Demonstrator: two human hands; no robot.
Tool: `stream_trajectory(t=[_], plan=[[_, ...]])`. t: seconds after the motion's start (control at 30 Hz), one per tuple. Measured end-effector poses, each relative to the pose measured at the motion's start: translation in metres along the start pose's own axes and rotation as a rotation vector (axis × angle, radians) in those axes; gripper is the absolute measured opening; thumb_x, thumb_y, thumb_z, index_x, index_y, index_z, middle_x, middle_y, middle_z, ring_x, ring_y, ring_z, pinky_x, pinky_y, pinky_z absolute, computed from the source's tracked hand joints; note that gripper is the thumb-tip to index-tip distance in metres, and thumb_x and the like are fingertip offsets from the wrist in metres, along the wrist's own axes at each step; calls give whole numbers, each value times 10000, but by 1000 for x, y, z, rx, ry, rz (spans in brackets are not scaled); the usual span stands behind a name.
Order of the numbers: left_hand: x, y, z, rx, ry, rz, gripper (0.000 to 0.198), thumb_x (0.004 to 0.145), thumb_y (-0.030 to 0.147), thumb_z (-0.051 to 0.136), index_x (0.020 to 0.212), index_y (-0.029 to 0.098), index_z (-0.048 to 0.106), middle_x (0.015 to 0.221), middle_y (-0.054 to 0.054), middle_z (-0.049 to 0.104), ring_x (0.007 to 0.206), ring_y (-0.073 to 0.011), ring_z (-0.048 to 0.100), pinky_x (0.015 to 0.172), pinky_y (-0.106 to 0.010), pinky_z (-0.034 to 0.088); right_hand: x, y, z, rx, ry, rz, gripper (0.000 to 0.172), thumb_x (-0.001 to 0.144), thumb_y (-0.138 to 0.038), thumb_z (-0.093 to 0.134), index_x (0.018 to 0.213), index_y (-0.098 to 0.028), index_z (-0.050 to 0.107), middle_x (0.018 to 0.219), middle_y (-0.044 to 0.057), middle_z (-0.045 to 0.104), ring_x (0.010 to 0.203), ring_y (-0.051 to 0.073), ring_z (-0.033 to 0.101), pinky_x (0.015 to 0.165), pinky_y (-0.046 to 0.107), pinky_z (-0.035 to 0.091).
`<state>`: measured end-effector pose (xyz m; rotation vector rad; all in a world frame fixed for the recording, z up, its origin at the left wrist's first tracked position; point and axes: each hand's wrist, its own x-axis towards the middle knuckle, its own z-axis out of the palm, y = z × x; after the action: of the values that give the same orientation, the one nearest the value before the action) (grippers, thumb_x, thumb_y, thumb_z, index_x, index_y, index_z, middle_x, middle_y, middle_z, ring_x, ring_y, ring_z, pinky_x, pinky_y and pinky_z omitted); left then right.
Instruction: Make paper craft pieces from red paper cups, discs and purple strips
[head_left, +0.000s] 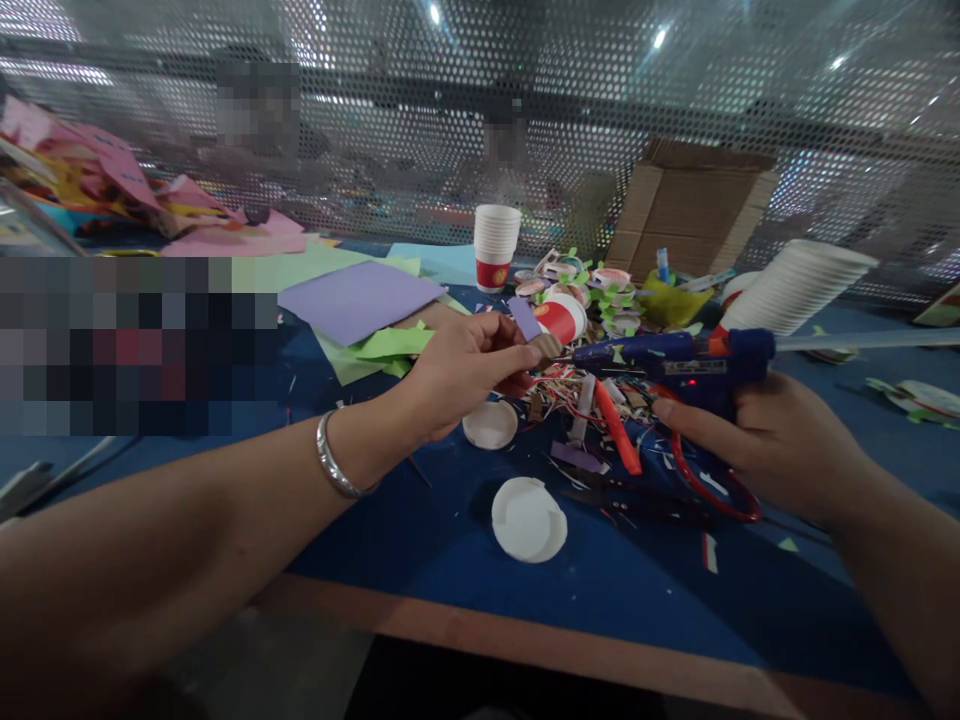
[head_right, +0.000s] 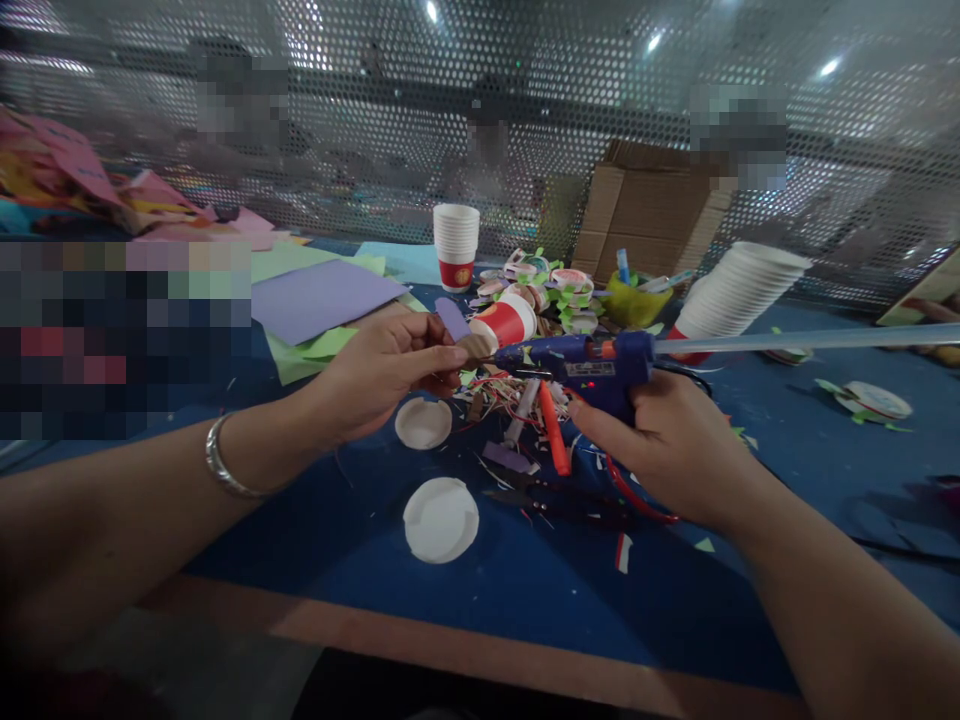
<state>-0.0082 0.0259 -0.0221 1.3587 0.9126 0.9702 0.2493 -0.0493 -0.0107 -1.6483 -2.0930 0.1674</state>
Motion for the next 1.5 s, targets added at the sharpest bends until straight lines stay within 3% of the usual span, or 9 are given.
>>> stream_trajectory(t=[0.4,0.7,0.8,0.97,1.03,1.13,1.23,1.4,1.5], plan=[[0,1,0,40,11,19,144,849,123,719,789,140,589,664,15,642,568,-80,606,541,-201,509,-1,1,-1,-47,9,-19,395,911,-535,500,688,-240,641,662,56,705,595,262,644,595,383,447],[2,0,-1,62,11,55,156,832,113,721,773,142,579,647,32,609,563,-73,590,543,-198,513,0,0,3,-97,37,-116,364,945,-432,496,718,-210,674,660,82,715,602,277,673,570,373,474],[2,-1,-1,31,10,30,173,826,121,734,766,142,573,644,28,618,551,-74,597,546,-200,516,-1,-3,3,-112,62,-161,378,974,-422,473,808,-188,719,711,95,734,663,278,702,611,367,500],[0,2,2,-75,-16,-35,238,809,187,785,734,141,564,646,31,601,539,-61,569,533,-189,500,0,-9,3,-263,114,-285,461,985,-394,421,625,-204,638,479,46,548,467,216,545,494,335,363],[-2,5,4,-103,-20,-62,244,817,174,767,703,143,554,635,31,585,549,-61,559,527,-183,491,1,-10,4,-292,98,-295,457,986,-384,399,641,-202,638,469,43,516,470,214,517,504,342,333],[-3,8,4,-118,-13,-89,209,832,119,704,692,148,550,635,19,586,573,-77,574,522,-190,493,2,-8,3,-230,72,-201,395,958,-404,445,685,-199,644,557,67,587,526,217,543,533,345,343],[-2,5,1,-105,8,-69,181,821,122,706,724,154,557,651,13,597,593,-92,588,511,-200,491,5,-3,-2,-73,87,-8,334,894,-461,550,699,-204,637,629,62,639,561,204,555,559,334,383],[2,0,-7,-87,40,-32,152,840,181,716,777,161,579,669,10,619,591,-94,606,532,-210,488,11,16,-13,240,87,481,466,768,-559,718,530,-222,502,473,-20,490,464,117,401,481,290,318],[2,1,-8,-102,60,-35,150,846,188,717,787,167,581,683,9,627,603,-101,628,541,-214,484,17,32,-13,308,67,590,469,777,-579,723,559,-206,538,507,2,548,466,119,449,475,287,354]])
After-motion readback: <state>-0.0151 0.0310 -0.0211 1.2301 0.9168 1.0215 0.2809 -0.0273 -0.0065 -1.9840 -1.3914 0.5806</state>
